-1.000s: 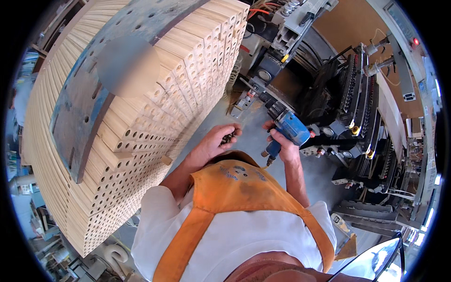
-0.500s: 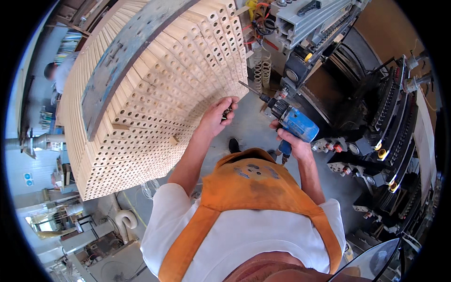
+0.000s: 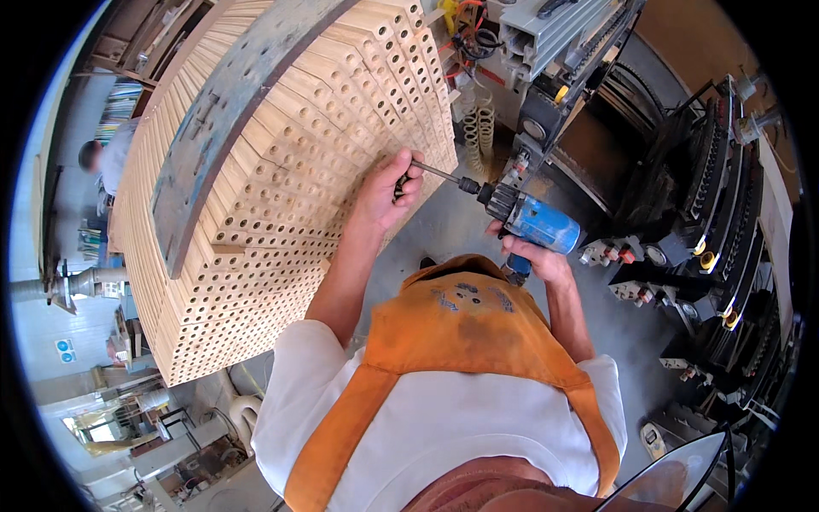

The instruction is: The person uses a blue pneumatic drill to create holes in a large, curved wooden panel. They hold the panel steady with their left hand while operating the drill with their right hand, systematically moving to different pre-marked spots on the wood.

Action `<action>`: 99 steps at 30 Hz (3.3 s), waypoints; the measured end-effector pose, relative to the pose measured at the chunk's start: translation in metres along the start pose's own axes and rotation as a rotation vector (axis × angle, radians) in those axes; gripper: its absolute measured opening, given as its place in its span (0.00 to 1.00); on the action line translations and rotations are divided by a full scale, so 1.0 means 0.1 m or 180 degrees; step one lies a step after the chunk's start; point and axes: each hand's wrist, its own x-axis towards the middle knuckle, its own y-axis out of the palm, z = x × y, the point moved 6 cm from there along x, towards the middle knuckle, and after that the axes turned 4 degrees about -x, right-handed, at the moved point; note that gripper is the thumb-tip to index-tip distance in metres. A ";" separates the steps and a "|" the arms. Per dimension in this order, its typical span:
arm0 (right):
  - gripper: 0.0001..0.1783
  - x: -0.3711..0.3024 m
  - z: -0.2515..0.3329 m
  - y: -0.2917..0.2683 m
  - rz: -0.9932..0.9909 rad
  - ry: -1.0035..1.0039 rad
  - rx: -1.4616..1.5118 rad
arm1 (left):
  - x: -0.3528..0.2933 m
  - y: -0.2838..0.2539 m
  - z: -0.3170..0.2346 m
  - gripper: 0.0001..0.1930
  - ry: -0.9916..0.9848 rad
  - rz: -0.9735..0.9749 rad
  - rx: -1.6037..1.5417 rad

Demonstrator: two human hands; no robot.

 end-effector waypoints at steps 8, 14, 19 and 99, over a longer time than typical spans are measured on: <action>0.18 0.00 -0.26 0.33 -0.0146 -0.0280 -0.0961 | -0.01 -0.14 0.02 0.14 0.0252 -0.0679 0.0143; 0.20 0.34 -0.25 0.58 0.0035 0.0018 -0.0304 | 0.02 -0.08 -0.10 0.15 0.0618 -0.0365 -0.0502; 0.13 0.37 -0.21 0.62 -0.0187 -0.0112 -0.0109 | 0.01 -0.17 -0.09 0.15 0.0543 -0.0225 -0.0763; 0.15 0.31 -0.09 0.78 -0.0223 -0.0955 -0.1213 | -0.42 -0.42 0.06 0.14 0.0319 -0.0478 -0.0172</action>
